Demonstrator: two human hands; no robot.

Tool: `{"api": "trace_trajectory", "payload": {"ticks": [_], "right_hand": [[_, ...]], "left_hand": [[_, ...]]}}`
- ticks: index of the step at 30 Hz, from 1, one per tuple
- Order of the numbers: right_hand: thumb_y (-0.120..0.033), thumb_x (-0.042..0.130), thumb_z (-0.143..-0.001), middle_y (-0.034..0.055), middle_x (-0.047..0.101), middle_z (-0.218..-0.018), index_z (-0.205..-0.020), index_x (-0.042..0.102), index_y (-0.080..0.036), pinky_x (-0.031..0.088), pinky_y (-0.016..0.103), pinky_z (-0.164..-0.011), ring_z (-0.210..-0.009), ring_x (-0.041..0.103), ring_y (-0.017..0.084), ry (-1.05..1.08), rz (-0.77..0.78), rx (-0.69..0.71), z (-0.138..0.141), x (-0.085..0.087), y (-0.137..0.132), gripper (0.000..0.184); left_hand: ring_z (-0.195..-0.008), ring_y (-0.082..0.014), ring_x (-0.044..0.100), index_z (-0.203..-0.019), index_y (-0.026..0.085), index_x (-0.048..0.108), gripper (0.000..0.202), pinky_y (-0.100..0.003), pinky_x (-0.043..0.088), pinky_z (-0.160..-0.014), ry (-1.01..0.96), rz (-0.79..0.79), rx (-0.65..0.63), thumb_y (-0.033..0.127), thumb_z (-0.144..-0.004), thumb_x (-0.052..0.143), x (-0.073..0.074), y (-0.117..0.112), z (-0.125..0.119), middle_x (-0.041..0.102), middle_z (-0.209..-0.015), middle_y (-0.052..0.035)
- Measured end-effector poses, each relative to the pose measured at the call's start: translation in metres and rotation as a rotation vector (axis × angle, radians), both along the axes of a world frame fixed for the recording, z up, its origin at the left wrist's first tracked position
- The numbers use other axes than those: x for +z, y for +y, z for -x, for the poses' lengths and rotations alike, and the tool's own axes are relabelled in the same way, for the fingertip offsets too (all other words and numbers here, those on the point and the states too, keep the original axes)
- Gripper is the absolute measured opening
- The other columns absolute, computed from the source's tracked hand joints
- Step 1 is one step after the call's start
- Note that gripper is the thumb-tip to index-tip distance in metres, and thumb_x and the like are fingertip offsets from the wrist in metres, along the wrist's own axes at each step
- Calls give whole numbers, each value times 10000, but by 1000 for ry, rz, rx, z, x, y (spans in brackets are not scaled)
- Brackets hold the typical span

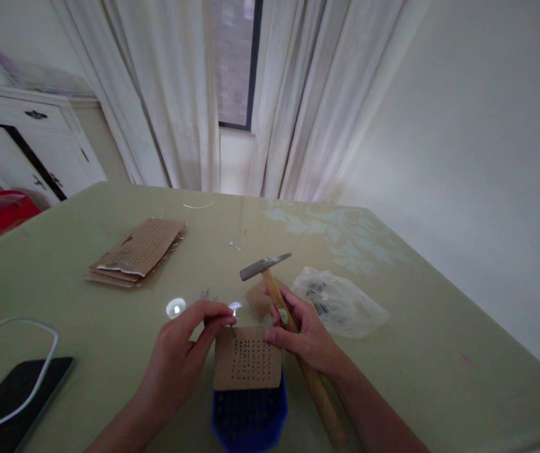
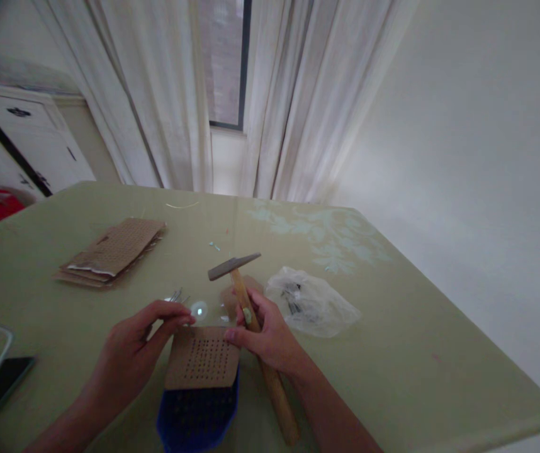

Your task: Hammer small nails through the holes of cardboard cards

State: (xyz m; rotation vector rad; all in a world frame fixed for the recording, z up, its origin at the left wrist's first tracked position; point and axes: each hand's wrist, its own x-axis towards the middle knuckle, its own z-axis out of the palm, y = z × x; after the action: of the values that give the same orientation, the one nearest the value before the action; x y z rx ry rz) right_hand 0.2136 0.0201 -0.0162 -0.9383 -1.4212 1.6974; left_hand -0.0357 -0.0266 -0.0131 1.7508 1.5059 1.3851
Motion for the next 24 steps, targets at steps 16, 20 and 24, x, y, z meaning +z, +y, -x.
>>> {"api": "trace_trajectory", "payload": {"ticks": [16, 20, 24], "right_hand": [[-360, 939, -855, -49, 545, -926, -1451, 652, -272, 354, 209, -531, -651, 448, 79, 29, 8, 6, -1, -1, -1, 667], [-356, 923, -873, -52, 532, -931, -1434, 656, -284, 327, 200, -486, -608, 416, 65, 51, 16, 3, -1, -1, 0, 626], [-365, 926, -868, -48, 536, -918, -1407, 664, -265, 318, 194, -483, -620, 426, 70, 35, 12, -8, 0, 1, 1, 607]], "left_hand": [[-737, -156, 777, -939, 296, 786, 140, -227, 572, -691, 58, -61, 2, 319, -998, 661, 1, -2, -1, 831, -836, 57], [-730, -151, 770, -944, 303, 784, 127, -223, 566, -692, 58, -58, 0, 311, -992, 667, 0, -2, 0, 829, -836, 67], [-743, -165, 768, -941, 296, 784, 132, -241, 569, -696, 56, -50, 2, 323, -995, 666, -1, -3, 0, 827, -845, 51]]}}
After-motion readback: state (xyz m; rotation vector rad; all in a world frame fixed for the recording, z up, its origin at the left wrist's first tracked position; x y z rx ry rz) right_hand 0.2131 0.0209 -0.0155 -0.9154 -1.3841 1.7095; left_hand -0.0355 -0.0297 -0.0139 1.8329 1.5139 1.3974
